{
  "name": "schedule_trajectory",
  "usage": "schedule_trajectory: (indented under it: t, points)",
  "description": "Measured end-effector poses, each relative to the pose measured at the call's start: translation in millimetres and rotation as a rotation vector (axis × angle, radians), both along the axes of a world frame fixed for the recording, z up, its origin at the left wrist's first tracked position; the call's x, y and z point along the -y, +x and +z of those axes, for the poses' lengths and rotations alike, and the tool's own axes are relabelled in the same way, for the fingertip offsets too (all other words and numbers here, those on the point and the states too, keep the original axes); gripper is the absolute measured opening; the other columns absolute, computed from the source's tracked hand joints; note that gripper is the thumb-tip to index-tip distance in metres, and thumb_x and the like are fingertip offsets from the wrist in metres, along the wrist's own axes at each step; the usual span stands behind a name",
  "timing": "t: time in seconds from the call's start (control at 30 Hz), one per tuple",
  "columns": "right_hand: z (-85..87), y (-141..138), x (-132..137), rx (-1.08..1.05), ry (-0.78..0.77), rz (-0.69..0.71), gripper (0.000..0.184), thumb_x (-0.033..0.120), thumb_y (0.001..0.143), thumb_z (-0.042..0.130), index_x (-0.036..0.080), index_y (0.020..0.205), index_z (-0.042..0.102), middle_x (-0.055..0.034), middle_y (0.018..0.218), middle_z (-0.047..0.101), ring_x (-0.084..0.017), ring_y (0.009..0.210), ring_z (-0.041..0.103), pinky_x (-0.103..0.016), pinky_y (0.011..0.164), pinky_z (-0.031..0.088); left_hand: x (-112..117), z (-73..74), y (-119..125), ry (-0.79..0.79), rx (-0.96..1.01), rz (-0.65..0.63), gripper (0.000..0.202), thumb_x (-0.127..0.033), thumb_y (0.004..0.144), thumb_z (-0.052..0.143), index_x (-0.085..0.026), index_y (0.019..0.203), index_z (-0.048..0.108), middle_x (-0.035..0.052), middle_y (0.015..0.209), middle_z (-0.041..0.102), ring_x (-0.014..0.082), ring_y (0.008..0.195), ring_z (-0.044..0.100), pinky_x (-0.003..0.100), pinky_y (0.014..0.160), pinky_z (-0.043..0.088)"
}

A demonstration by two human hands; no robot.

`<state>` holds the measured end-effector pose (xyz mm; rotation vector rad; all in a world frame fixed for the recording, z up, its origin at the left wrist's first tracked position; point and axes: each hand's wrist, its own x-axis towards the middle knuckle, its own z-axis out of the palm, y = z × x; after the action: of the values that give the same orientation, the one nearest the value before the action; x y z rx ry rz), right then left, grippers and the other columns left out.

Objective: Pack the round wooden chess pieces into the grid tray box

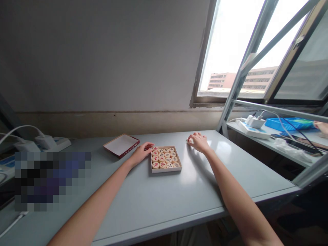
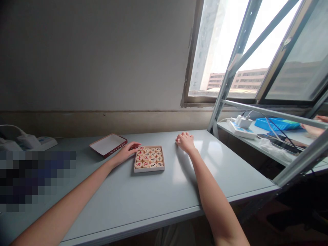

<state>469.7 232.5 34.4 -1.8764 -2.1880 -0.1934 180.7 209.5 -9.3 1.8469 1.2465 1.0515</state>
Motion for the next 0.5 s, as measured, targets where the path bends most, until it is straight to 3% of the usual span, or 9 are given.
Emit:
schedule_trajectory:
  t: [0.07,0.13,0.2,0.27,0.33,0.4,0.5]
  points:
    - [0.2,3.6,-0.9,-0.014,0.008,-0.048,0.029,0.023,0.074,0.053,0.020,0.102,0.057,-0.0130,0.107,0.052,-0.029,0.104,0.042,-0.041,0.080,0.034,-0.3,-0.1,-0.1,-0.005,0.006,0.006,0.031,-0.029,0.070,0.051,-0.015,0.097,0.057,0.0084,0.102,0.061,0.0194,0.096,0.055,0.032,0.086,0.043]
    - [5.6,-4.0,1.9,-0.113,0.065,0.043,0.036,0.023,0.073,0.054,0.022,0.109,0.053,-0.0108,0.110,0.051,-0.027,0.104,0.042,-0.041,0.081,0.034,-0.5,-0.5,-0.5,-0.007,0.015,0.007,0.030,-0.029,0.070,0.051,-0.015,0.096,0.057,0.0082,0.102,0.061,0.0192,0.096,0.055,0.032,0.086,0.043]
    - [14.0,-20.2,8.9,-0.247,0.049,0.274,0.035,0.024,0.075,0.053,0.024,0.110,0.052,-0.0071,0.109,0.052,-0.023,0.100,0.045,-0.037,0.082,0.036,-0.6,-0.9,-0.8,-0.004,0.019,-0.004,0.030,-0.029,0.070,0.051,-0.015,0.096,0.057,0.0083,0.102,0.061,0.0191,0.096,0.055,0.032,0.086,0.043]
    - [21.4,-39.8,18.8,-0.336,-0.146,0.587,0.033,0.025,0.076,0.054,0.024,0.109,0.054,-0.0037,0.106,0.055,-0.018,0.094,0.049,-0.031,0.081,0.039,0.0,-0.5,-0.7,0.004,0.018,-0.017,0.030,-0.029,0.070,0.051,-0.016,0.096,0.057,0.0084,0.102,0.062,0.0193,0.097,0.056,0.032,0.087,0.043]
    - [25.0,-57.8,29.0,-0.343,-0.382,0.809,0.033,0.027,0.073,0.059,0.024,0.106,0.057,-0.0017,0.104,0.057,-0.016,0.090,0.053,-0.026,0.078,0.041,1.5,1.0,-0.1,0.013,0.016,-0.009,0.029,-0.029,0.070,0.051,-0.015,0.096,0.058,0.0084,0.100,0.062,0.0200,0.097,0.056,0.033,0.086,0.043]
    - [24.2,-71.0,37.0,-0.321,-0.488,0.858,0.032,0.024,0.070,0.062,0.024,0.102,0.060,-0.0009,0.102,0.059,-0.015,0.087,0.054,-0.024,0.074,0.042,3.3,3.3,0.9,0.013,0.010,0.009,0.030,-0.029,0.070,0.051,-0.015,0.095,0.058,0.0086,0.099,0.063,0.0209,0.097,0.056,0.033,0.086,0.043]
    - [19.4,-80.6,42.8,-0.323,-0.475,0.802,0.030,0.018,0.068,0.061,0.023,0.098,0.062,0.0002,0.092,0.063,-0.014,0.079,0.055,-0.022,0.069,0.042,5.3,6.2,2.2,0.001,-0.008,0.021,0.031,-0.029,0.070,0.050,-0.014,0.096,0.058,0.0093,0.101,0.062,0.0212,0.097,0.056,0.033,0.087,0.043]
